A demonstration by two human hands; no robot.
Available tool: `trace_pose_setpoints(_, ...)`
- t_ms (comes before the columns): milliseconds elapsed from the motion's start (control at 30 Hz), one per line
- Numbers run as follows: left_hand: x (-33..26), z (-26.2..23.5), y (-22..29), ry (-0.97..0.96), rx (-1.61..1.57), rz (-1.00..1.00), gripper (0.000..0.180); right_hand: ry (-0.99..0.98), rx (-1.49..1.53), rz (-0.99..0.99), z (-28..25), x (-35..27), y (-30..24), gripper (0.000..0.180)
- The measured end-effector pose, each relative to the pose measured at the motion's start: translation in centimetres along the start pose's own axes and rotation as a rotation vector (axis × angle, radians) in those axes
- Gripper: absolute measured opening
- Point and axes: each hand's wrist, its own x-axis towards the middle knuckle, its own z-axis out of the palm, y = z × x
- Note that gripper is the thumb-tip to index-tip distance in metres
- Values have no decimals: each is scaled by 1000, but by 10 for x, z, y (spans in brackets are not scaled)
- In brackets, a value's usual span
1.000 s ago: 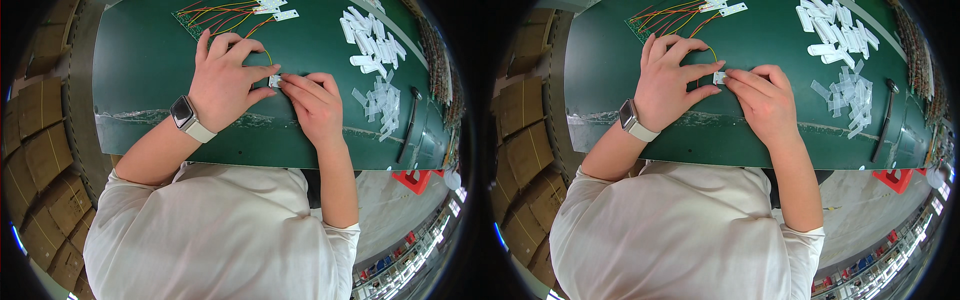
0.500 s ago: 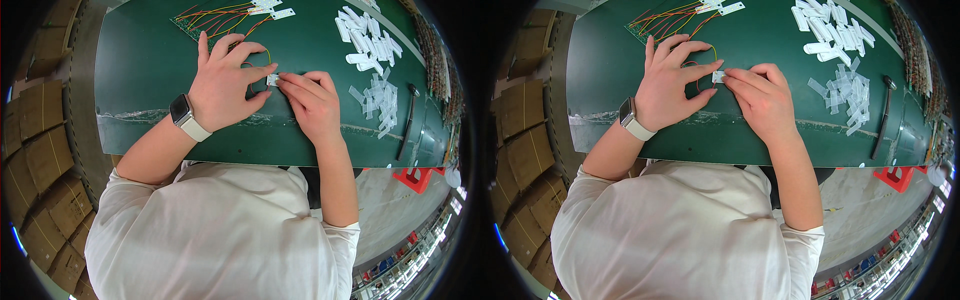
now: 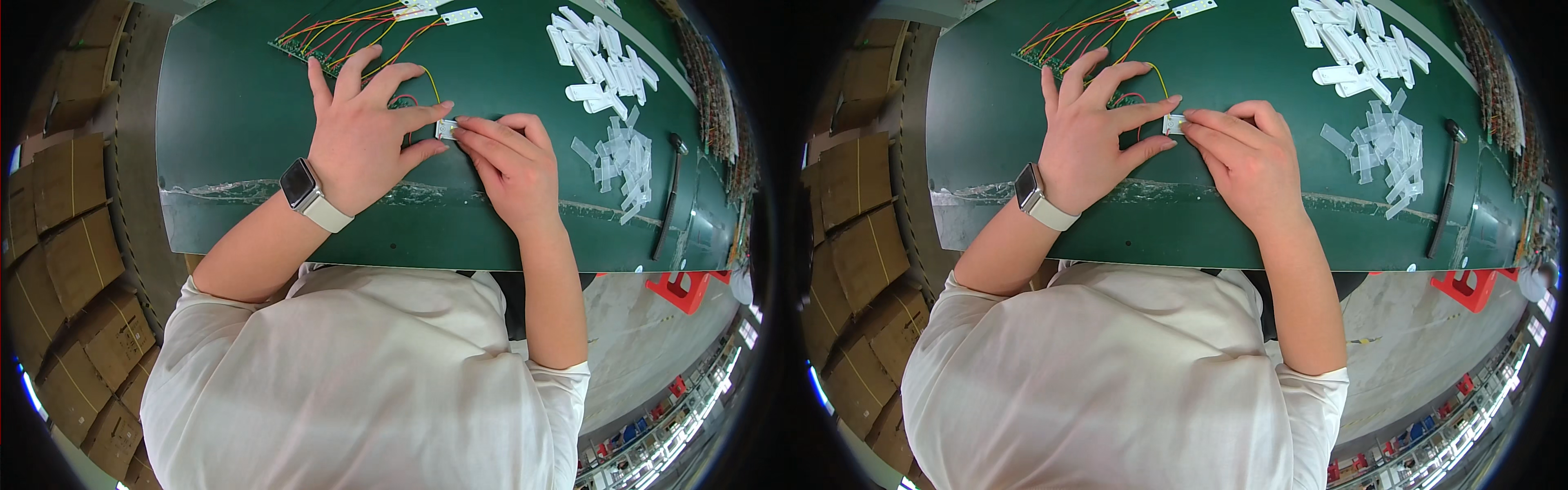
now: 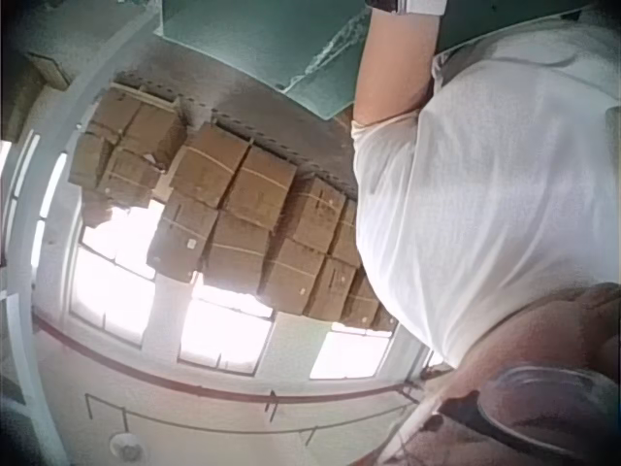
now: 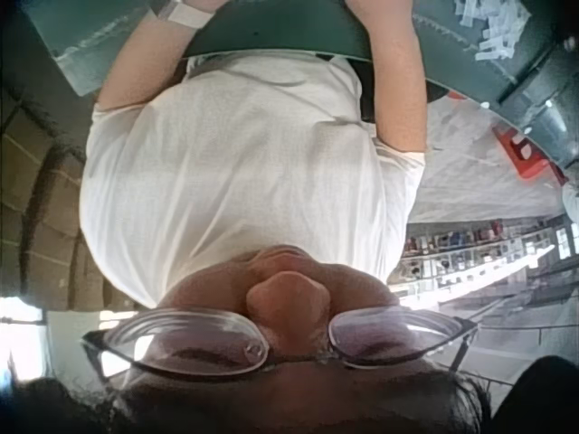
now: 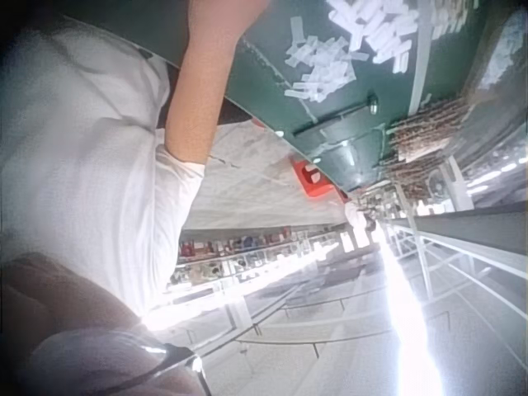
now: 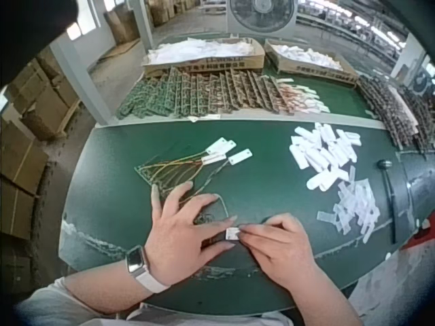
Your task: The recorder is assembling small LED modules by placing plastic covers over wired PCB boards and using a hammer to secure them.
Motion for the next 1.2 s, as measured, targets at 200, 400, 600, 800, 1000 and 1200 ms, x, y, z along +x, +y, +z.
trace_pose_setpoints(200,-1,-1,-2,-63,-28,-54,44,0,-16,1,2,0,-1,20)
trace_pose_setpoints(400,5,3,-3,45,-25,31,49,4,-26,-1,-4,-1,2,19)
trace_pose_setpoints(600,7,7,-12,31,2,59,52,12,-66,-44,-11,1,2,22)
trace_pose_setpoints(800,5,1,-16,-57,13,30,53,147,-257,398,-76,-17,20,28)
trace_pose_setpoints(1000,8,3,-12,-33,54,43,52,-42,-341,425,-106,-43,60,33)
trace_pose_setpoints(1200,8,9,-10,-31,-25,33,52,-144,-289,347,-118,-34,80,26)
